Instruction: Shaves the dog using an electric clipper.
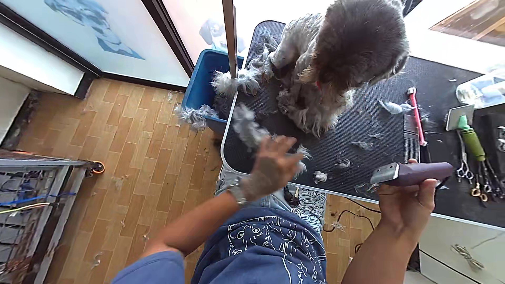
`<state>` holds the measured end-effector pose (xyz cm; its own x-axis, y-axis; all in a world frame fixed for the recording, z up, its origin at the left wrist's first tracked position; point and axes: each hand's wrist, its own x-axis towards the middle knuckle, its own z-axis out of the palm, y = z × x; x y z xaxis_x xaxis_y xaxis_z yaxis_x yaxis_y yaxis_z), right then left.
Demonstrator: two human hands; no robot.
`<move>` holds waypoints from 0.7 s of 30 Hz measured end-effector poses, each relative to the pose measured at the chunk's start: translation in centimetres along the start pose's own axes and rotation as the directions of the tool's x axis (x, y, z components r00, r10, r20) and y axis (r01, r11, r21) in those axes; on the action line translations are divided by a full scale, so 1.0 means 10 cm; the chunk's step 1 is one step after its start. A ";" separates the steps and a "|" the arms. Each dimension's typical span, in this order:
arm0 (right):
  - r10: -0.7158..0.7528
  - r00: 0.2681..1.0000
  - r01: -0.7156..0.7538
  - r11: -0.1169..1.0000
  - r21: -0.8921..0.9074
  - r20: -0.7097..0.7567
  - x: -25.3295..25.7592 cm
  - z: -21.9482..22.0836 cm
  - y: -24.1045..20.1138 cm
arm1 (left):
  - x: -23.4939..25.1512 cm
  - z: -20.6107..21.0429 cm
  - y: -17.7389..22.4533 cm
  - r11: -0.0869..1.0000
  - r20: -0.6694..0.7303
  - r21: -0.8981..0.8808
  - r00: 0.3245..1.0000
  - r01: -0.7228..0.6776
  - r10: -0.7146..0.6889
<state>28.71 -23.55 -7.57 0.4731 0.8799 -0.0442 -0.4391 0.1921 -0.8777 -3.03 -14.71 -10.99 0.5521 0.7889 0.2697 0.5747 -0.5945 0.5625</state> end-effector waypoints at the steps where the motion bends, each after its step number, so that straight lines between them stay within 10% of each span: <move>1: -0.016 1.000 0.016 1.000 -0.003 -0.022 -0.02 -0.03 0.00 | 0.00 0.26 0.07 0.999 0.181 -0.025 0.983 -0.037 0.040; 3: -0.045 0.998 0.045 0.999 -0.001 -0.054 -0.07 -0.08 -0.01 | -0.04 0.55 0.00 0.994 0.356 -0.070 0.929 -0.082 0.102; 6: -0.048 0.994 0.055 0.996 0.068 -0.098 -0.15 -0.19 -0.03 | -0.13 0.48 -0.49 0.989 0.149 -0.050 0.978 -0.141 0.147; 15: 0.033 0.987 -0.015 0.993 0.115 -0.154 -0.15 -0.32 0.23 | 0.37 -1.20 -2.32 0.859 -0.007 0.427 0.951 0.282 -0.308; 18: -0.044 0.987 0.050 0.998 0.040 -0.157 0.05 -0.08 0.28 | 0.60 -1.44 -2.00 0.768 -0.172 0.451 0.889 0.454 -0.425; 21: -0.215 0.973 0.208 0.975 -0.082 -0.084 0.45 0.35 0.30 | 0.85 -1.27 -1.22 0.885 -0.336 0.353 0.924 0.304 -0.184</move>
<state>26.88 -17.47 -8.69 0.6189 0.7783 0.1058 -0.2669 0.3350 -0.9036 -12.99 1.22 -5.65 0.2016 0.8903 0.4083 0.8898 -0.3407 0.3035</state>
